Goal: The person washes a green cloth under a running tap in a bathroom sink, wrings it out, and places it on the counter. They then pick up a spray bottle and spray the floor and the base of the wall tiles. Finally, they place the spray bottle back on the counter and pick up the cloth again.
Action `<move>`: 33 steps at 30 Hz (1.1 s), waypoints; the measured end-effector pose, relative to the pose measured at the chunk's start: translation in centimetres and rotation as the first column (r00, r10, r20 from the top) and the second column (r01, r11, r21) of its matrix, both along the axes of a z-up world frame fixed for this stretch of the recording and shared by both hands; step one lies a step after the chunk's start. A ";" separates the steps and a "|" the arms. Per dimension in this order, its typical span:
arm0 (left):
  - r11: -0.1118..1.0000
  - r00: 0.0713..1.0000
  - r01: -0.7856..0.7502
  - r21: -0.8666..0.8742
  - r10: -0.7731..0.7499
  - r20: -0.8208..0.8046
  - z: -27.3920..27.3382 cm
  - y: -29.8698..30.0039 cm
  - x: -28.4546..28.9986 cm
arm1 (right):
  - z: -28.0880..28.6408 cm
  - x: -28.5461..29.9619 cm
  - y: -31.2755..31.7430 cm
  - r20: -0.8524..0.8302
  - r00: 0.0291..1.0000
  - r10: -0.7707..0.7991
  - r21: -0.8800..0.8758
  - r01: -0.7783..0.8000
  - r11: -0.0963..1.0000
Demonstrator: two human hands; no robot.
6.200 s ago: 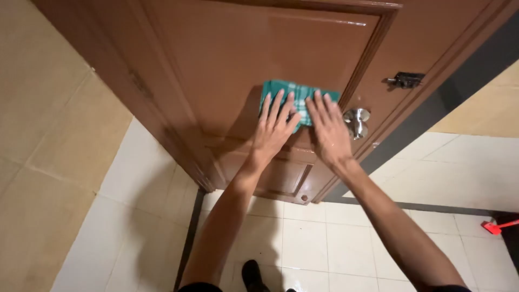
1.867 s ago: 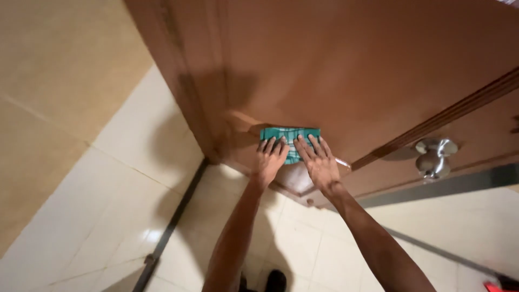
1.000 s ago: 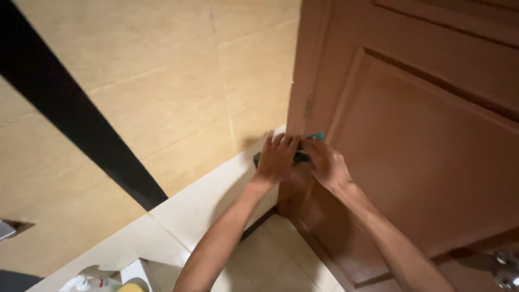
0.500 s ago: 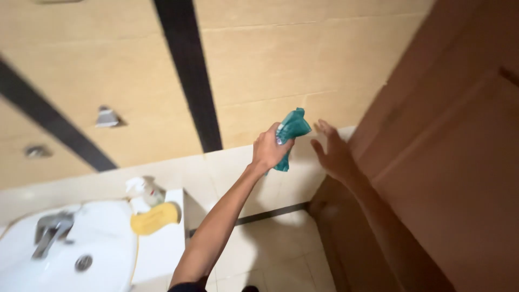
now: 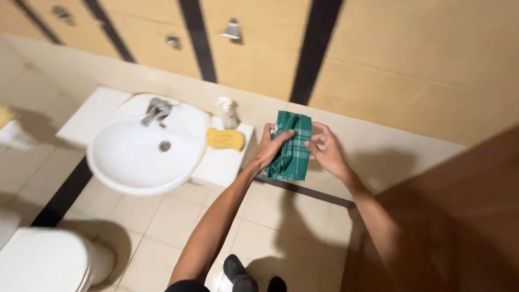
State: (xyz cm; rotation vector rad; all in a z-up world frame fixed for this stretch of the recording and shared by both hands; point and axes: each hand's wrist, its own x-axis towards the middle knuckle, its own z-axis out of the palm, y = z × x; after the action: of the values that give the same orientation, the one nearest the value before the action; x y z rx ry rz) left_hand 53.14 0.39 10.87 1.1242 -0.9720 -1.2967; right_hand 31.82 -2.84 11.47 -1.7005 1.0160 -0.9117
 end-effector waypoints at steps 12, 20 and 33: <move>0.967 0.964 -0.233 0.101 0.244 -0.110 -2.0 7.3 16.3 | -2.7 17.9 1.4 -0.125 0.975 0.183 -0.096 -0.195 0.976; 0.894 0.904 -0.428 0.137 0.422 0.070 -2.7 10.0 25.8 | -4.4 30.4 1.2 -0.242 0.950 0.198 -0.060 -0.219 0.974; 0.756 0.726 -0.617 0.219 0.654 -0.211 -12.1 10.5 37.8 | -8.6 42.5 -0.2 -0.454 0.835 0.311 -0.141 -0.412 0.900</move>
State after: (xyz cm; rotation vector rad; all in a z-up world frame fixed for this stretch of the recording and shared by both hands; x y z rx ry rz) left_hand 90.90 10.93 -1.25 1.1969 -0.2306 -0.9095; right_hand 74.28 -3.05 2.83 -2.2649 0.8256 -0.4270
